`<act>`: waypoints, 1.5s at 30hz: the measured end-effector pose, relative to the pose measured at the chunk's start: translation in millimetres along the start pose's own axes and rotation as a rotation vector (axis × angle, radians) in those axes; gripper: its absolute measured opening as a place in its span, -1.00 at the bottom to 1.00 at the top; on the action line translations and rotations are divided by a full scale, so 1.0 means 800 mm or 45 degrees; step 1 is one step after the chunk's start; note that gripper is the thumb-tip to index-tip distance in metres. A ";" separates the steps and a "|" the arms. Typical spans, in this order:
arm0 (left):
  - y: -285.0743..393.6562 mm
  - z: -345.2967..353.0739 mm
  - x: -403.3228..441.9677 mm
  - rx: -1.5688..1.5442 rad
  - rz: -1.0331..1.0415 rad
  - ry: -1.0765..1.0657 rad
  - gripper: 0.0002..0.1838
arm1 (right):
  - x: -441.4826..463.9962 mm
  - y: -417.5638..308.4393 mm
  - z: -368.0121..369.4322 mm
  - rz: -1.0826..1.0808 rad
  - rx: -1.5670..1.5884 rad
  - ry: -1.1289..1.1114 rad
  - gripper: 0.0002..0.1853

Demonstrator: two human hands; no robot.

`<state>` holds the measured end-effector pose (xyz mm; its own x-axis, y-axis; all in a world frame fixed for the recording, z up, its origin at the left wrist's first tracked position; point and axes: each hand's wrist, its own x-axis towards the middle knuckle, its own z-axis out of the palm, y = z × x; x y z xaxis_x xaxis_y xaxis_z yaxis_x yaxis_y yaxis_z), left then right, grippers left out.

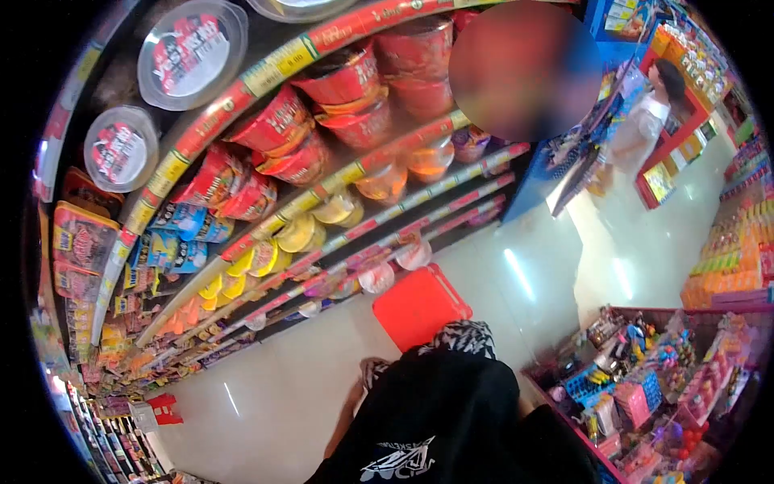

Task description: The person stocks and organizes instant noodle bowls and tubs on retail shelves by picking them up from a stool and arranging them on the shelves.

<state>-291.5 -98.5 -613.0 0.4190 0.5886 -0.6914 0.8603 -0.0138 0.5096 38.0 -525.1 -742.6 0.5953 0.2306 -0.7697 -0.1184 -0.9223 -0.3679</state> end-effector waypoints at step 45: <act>-0.310 -0.041 -0.224 -0.670 -0.522 -0.069 -0.36 | -0.229 -0.044 0.119 -0.035 0.050 0.144 -0.50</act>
<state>-589.2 -174.5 -598.5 0.1141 0.4208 -0.9000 0.7025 0.6063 0.3725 -142.8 -505.1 -638.2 0.6843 0.2170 -0.6962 -0.1309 -0.9026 -0.4100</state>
